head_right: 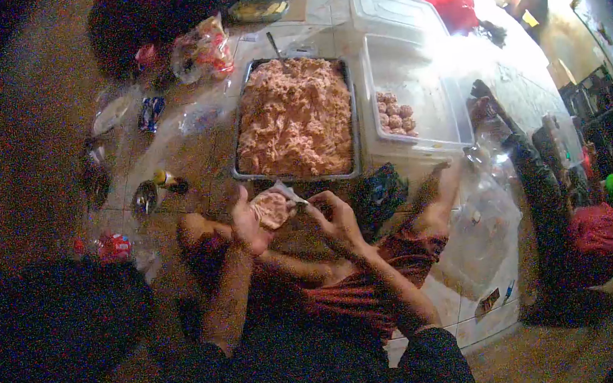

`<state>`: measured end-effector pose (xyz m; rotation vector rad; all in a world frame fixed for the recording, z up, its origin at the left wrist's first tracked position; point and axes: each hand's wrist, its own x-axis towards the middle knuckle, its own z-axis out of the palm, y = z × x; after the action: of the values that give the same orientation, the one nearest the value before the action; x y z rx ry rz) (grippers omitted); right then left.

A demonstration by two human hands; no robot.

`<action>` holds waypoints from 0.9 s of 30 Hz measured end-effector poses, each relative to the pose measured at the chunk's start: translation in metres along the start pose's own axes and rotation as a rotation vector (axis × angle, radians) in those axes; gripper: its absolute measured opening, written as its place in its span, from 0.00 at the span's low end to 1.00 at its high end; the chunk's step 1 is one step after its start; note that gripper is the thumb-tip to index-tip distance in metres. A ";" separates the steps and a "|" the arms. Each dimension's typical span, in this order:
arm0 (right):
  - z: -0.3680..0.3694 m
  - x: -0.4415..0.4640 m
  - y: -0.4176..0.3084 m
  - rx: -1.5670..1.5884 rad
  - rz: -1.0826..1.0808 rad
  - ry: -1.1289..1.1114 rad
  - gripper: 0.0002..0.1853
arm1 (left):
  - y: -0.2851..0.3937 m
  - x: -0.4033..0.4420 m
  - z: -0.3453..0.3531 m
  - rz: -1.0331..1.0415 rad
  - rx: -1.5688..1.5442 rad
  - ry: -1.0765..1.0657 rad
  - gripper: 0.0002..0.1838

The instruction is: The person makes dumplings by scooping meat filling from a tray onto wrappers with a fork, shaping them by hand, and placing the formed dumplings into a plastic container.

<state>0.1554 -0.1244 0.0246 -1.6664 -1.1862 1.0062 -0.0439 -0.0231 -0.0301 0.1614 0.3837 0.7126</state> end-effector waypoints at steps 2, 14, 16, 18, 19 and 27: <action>0.008 0.015 0.016 0.134 -0.019 -0.040 0.09 | -0.001 0.000 0.017 0.062 0.247 0.060 0.45; -0.021 0.009 -0.082 0.128 -0.156 -0.112 0.17 | -0.027 0.023 -0.063 0.064 0.497 -0.198 0.28; -0.022 0.010 -0.060 0.351 -0.162 0.040 0.15 | -0.011 0.037 -0.053 0.104 0.647 -0.316 0.26; -0.021 0.007 -0.025 0.436 -0.129 0.113 0.14 | -0.001 0.026 -0.005 0.097 0.565 -0.236 0.21; -0.017 0.003 -0.004 0.444 -0.136 0.085 0.14 | 0.005 0.020 0.019 0.096 0.523 -0.197 0.19; 0.016 -0.022 0.032 0.496 0.023 -0.133 0.12 | -0.005 0.005 0.051 0.692 1.236 -0.029 0.15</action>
<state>0.1446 -0.1497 -0.0074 -1.2377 -0.9042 1.3174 -0.0175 -0.0245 0.0142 1.5271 0.7147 1.0613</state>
